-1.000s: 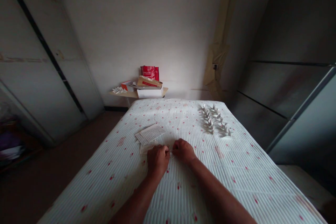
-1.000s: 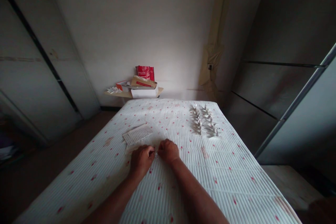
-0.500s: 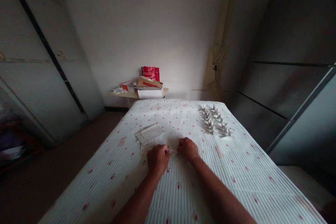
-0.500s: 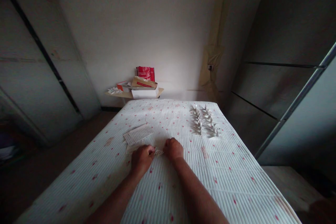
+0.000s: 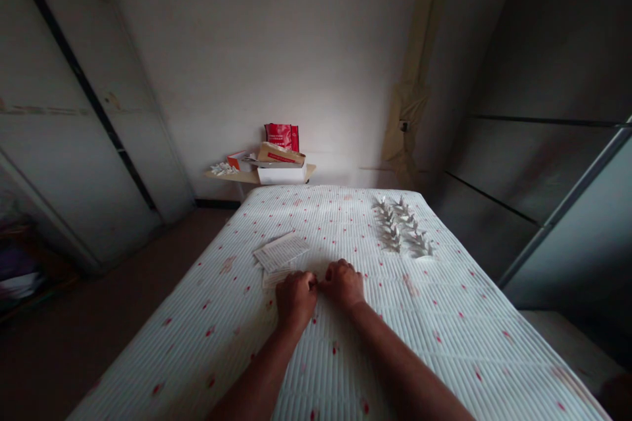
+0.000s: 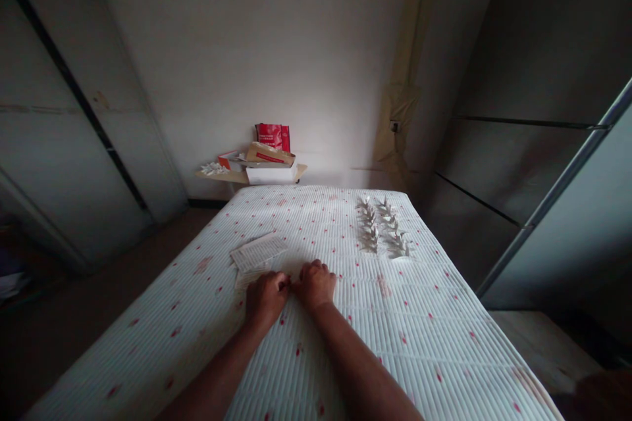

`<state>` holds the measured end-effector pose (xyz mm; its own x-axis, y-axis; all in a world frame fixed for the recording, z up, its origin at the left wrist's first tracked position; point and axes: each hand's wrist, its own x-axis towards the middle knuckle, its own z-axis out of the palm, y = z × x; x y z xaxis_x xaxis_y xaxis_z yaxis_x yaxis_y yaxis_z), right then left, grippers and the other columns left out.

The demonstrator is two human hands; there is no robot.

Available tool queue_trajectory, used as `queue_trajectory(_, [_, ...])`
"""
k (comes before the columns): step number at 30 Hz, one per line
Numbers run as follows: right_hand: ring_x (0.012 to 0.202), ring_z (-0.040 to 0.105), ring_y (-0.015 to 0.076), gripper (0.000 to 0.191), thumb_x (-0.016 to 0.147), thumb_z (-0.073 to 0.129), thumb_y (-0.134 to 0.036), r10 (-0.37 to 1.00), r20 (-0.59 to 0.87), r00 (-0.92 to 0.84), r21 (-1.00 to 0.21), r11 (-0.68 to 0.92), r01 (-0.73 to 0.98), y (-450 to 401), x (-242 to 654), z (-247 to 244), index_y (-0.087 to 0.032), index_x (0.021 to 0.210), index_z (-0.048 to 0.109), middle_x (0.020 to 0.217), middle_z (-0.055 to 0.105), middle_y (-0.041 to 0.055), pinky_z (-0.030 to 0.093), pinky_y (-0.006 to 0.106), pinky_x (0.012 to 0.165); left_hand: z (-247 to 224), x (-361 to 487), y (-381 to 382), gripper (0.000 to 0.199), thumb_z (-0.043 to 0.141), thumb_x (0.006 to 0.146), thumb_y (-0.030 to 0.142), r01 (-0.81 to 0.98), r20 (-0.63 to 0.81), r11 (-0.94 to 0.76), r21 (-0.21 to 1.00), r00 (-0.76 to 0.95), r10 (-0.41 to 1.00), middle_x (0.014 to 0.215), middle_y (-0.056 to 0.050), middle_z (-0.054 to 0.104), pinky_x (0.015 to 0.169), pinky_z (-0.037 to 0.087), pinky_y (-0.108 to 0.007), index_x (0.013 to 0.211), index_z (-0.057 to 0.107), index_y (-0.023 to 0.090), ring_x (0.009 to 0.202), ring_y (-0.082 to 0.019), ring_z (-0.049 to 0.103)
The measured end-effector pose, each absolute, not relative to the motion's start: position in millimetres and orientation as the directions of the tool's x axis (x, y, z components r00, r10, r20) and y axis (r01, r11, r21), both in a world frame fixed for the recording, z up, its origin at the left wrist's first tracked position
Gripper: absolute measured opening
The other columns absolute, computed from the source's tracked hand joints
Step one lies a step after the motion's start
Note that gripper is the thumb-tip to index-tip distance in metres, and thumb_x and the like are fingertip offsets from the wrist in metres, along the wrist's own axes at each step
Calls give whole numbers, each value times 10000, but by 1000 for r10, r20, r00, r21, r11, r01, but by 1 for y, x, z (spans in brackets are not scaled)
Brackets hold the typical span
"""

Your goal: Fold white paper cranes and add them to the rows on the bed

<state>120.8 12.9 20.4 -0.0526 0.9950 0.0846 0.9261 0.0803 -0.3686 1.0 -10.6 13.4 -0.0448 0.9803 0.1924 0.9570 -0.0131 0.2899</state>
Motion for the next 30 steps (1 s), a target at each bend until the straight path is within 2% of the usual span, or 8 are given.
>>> queue_trajectory(8, [821, 587, 174, 133, 700, 563, -175, 998, 30, -57, -409, 64, 910, 17, 130, 23, -201, 803, 642, 915, 607, 53, 386, 250, 635, 12, 0, -9, 139, 530, 766, 200, 933, 149, 18, 360, -77, 986, 876, 17, 684, 726, 345, -242, 827, 647, 242, 873, -144, 584])
queue_trajectory(15, [821, 593, 170, 175, 701, 551, -168, 992, 23, -126, -430, 123, 894, 18, 137, 22, -208, 832, 660, 926, 610, 54, 397, 245, 647, 9, -1, -11, 252, 481, 753, 119, 941, 202, -12, 337, -60, 978, 899, -4, 677, 777, 363, -246, 891, 651, 244, 898, -153, 579])
queue_trajectory(21, [965, 555, 194, 201, 744, 549, -221, 977, 37, -209, -394, 207, 896, 11, 137, 25, -253, 899, 672, 1010, 606, 46, 400, 289, 747, 10, 2, -15, 201, 498, 773, 200, 961, 216, -13, 275, -49, 975, 883, -22, 659, 769, 367, -272, 881, 661, 245, 884, -179, 567])
queue_trajectory(30, [972, 545, 209, 182, 757, 528, -215, 974, 31, -225, -351, 221, 910, 11, 132, 27, -236, 873, 666, 980, 614, 53, 378, 324, 762, 14, 1, -15, 147, 549, 749, 211, 947, 199, -11, 320, -56, 978, 865, -8, 658, 765, 357, -263, 840, 659, 244, 882, -166, 566])
